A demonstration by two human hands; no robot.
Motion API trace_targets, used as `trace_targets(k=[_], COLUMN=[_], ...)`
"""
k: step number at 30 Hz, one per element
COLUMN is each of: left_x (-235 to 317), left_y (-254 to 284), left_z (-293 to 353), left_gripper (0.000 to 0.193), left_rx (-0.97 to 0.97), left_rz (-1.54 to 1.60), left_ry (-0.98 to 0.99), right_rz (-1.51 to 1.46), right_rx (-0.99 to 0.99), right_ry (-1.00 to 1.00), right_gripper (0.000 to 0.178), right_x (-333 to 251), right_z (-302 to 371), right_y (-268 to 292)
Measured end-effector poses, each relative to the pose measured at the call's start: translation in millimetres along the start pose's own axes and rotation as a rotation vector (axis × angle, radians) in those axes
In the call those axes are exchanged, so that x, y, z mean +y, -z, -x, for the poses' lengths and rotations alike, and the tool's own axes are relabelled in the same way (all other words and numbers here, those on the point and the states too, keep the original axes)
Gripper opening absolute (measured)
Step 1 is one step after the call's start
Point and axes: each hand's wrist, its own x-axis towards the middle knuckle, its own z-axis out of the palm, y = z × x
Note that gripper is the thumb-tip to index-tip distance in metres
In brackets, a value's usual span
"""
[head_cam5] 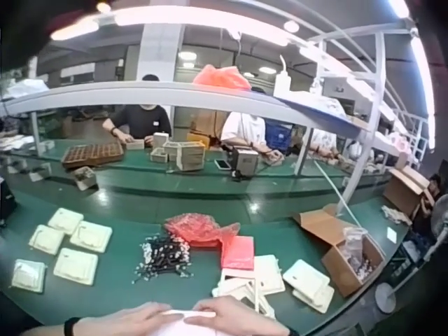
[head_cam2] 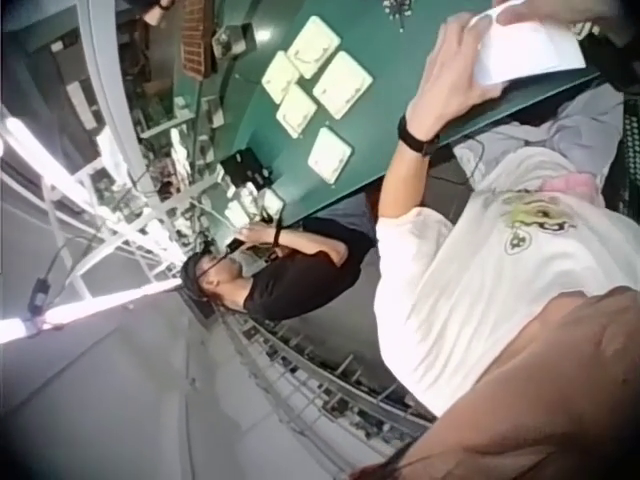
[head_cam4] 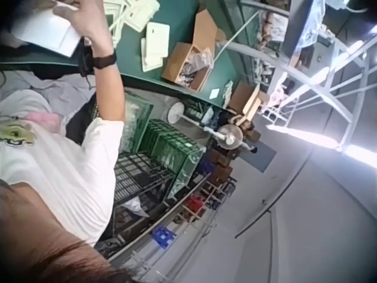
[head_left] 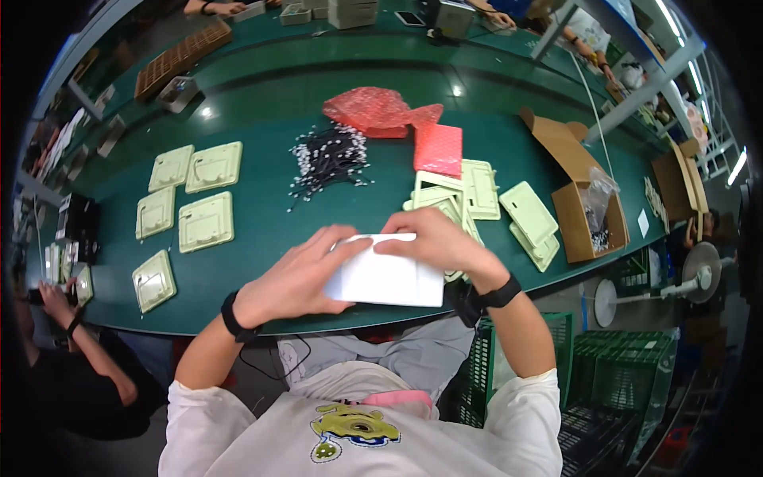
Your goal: The person gathers plastic frames from a crate and places them on a table. They then place white panels into the frames, thread a wire through each assembly, and snap a plastic cover onto the back.
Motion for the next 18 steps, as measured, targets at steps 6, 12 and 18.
trace_targets(k=[6,12,18], left_x=[-17.0,-36.2,-45.8], left_y=[1.9,0.7,-1.6], left_z=[107.5,131.9,129.1], left_gripper=[0.091,0.088,0.085], left_rx=[0.037,0.007,0.027], left_rz=[0.019,-0.088,-0.061], left_ry=[0.263,0.238,0.199], right_rz=[0.2,0.88,0.95], right_rx=[-0.186,-0.323,-0.501], right_ry=[-0.109,-0.067,-0.086], right_gripper=[0.028,0.02,0.016], right_x=[-17.4,-84.2,-93.9], right_z=[3.4,-6.9,-73.5], right_y=[-19.9,-50.7,-106.2])
